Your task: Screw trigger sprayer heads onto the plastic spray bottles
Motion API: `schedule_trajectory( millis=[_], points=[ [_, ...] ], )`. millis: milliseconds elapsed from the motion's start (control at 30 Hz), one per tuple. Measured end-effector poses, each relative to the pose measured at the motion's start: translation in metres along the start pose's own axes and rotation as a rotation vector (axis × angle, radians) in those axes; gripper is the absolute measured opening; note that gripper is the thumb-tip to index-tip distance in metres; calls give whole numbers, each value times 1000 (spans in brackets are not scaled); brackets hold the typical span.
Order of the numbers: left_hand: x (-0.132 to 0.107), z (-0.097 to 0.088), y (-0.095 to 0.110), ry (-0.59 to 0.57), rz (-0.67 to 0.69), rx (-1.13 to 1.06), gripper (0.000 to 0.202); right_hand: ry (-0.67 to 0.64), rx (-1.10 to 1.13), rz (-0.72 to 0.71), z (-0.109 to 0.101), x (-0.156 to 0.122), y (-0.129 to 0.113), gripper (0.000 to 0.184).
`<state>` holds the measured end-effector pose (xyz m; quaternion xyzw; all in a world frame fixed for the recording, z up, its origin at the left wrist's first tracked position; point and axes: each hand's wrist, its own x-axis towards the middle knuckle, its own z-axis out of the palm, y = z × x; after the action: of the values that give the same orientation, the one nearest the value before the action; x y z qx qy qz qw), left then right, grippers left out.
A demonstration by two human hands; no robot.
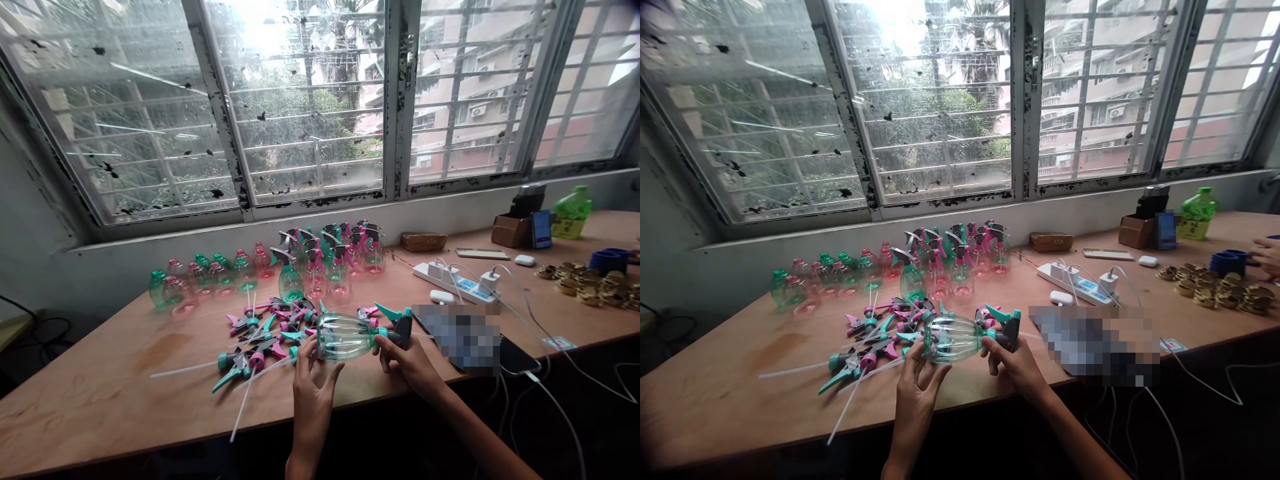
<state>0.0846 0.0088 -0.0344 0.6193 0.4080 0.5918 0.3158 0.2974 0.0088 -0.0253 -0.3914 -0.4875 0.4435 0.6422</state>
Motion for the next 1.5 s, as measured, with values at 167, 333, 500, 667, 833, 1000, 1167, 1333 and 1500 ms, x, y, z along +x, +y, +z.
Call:
schedule_trajectory(
  millis=[167, 333, 500, 667, 833, 1000, 1167, 1333, 1500],
  points=[
    [-1, 0, 4, 31, -6, -16, 53, -4, 7, -13, -1, -2, 0, 38],
    [1, -1, 1, 43, 8, -23, 51, -53, -1, -21, -1, -2, -2, 36],
    [-1, -1, 4, -1, 2, -12, 59, -52, 16, -20, -1, -3, -2, 34],
    [-1, 0, 8, 18, -15, -74, 58, -75, 36, -30, -2, -3, -1, 29],
    [-1, 2, 4, 46, 16, -13, 59, -50, 38, -35, -2, -3, -1, 30],
    [-2, 2, 5, 17, 7, 11, 59, -43, 56, -27, -2, -3, 1, 30],
    [0, 0, 3, 11, 13, 3, 55, -60, 65, -23, -2, -3, 3, 30],
    [-1, 0, 4, 46, 77, 89, 61, -63, 89, -24, -2, -3, 3, 30],
    [-2, -1, 7, 14, -7, -9, 51, -55, 73, -21, -1, -4, 3, 32]
  ],
)
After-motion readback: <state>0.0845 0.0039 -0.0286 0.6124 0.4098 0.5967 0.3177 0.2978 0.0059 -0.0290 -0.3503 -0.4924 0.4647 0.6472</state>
